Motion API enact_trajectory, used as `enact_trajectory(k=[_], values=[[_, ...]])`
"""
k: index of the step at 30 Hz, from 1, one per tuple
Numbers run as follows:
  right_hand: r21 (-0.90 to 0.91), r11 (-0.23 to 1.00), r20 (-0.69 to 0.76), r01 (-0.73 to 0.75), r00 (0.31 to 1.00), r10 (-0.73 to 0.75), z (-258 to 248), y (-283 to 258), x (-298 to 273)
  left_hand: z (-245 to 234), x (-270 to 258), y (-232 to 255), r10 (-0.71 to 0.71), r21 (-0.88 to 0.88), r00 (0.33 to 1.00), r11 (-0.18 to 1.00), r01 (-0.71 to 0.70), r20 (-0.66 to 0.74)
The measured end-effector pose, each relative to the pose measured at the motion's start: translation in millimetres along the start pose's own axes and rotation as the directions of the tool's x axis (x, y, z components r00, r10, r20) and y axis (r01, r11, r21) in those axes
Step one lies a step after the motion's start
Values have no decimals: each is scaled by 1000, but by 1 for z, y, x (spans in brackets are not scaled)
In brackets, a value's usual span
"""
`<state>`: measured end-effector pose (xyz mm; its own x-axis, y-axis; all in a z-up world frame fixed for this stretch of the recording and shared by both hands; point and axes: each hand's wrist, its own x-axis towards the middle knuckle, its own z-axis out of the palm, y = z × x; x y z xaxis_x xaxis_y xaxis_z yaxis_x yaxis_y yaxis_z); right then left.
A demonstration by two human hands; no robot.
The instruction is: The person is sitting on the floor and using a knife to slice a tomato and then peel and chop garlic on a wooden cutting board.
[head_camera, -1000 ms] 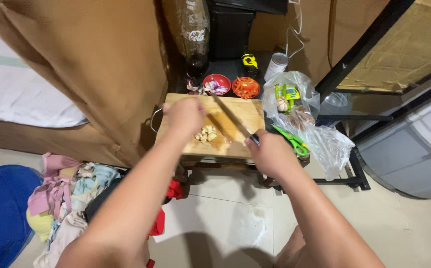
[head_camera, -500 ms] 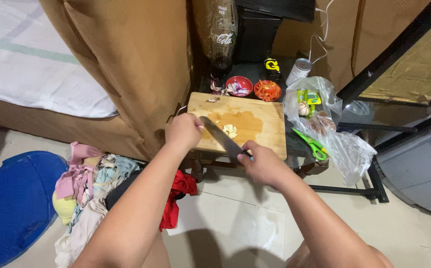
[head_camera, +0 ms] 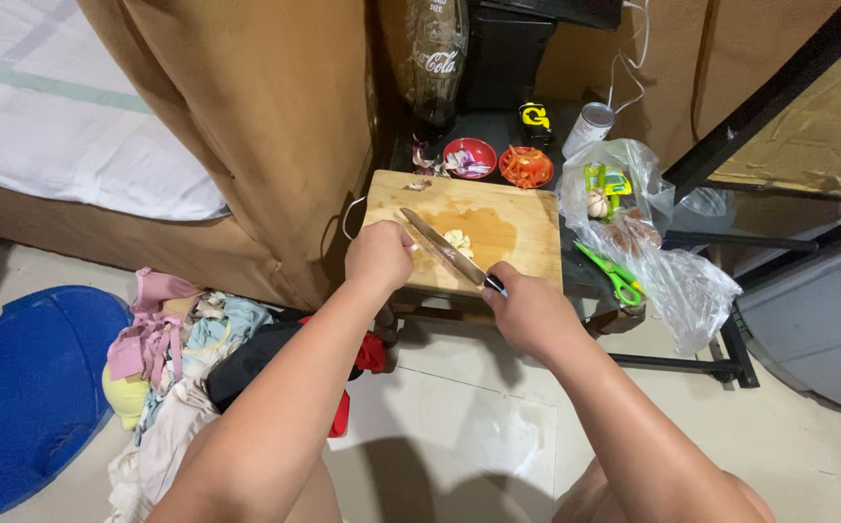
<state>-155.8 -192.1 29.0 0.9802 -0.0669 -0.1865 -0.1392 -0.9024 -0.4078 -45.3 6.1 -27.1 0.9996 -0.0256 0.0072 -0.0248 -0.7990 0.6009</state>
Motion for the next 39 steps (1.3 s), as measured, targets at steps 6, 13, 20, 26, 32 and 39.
enact_trajectory(k=[6, 13, 20, 26, 32, 39], values=[[55, 998, -72, -25, 997, 29, -4, -4, -3, 1, 1, 2, 39, 76, 999, 996, -40, 20], [135, 991, -115, -4, 993, 19, -10, -6, -8, -7, -2, 1, 63, 11, 995, 998, -64, 72], [185, 982, -68, -25, 997, 38, -1, -1, -3, -11, 14, -10, 77, 11, 997, 997, -77, 27], [293, 956, -22, -6, 1000, 13, 19, 0, -6, -20, 27, -17, 118, -151, 968, 976, -154, -223], [312, 938, -114, 148, 987, -117, 39, 8, -2, -27, 54, 16, 340, -137, 829, 889, -438, -444], [203, 972, -103, 120, 990, -101, 41, 7, -4, 17, 89, 75, 340, -142, 566, 754, -641, -751]])
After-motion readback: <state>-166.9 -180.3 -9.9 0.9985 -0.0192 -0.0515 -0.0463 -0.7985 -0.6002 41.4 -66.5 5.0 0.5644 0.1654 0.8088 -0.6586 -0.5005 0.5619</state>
